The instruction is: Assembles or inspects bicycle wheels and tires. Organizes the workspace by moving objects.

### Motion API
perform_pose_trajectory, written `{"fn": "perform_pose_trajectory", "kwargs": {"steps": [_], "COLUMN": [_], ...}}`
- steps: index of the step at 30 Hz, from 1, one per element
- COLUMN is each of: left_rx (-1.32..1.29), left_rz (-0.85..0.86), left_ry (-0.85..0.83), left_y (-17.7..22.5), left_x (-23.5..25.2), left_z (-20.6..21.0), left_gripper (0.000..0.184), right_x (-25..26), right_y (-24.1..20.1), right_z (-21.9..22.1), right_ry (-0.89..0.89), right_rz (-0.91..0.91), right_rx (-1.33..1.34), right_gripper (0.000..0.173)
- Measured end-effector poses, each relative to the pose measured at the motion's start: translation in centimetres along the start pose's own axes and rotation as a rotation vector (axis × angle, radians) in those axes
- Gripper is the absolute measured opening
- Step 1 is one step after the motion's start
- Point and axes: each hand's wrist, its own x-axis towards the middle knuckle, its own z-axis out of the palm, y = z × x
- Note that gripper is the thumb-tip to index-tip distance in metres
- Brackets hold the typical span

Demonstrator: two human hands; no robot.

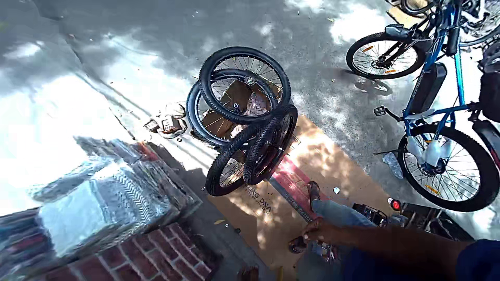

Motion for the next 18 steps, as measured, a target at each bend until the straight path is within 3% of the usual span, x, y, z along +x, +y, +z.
{"fn": "perform_pose_trajectory", "kwargs": {"steps": [3,5,10,14,18], "left_rx": [0.116,0.175,0.378,0.606,0.845], "left_rz": [-0.022,0.067,0.346,0.568,0.805], "left_ry": [-0.104,-0.144,-0.384,-0.495,-0.597], "left_y": [12.0,18.0,27.4,32.6,39.4], "left_x": [4.2,7.2,14.2,21.0,28.7], "left_z": [0.7,2.6,9.1,13.3,16.2], "left_gripper": [0.069,0.069,0.073,0.074,0.079], "right_x": [0.1,0.5,1.6,3.4,8.4], "right_y": [-1.2,-2.0,-1.4,0.1,1.4], "right_z": [-4.8,-7.8,-12.3,-11.0,-5.3], "right_ry": [0.125,0.208,0.497,0.715,0.825], "right_rz": [0.019,0.058,-0.011,-0.074,-0.092], "right_rx": [0.123,0.225,0.492,0.754,1.09], "right_gripper": [0.03,0.033,0.029,0.023,0.026]}}
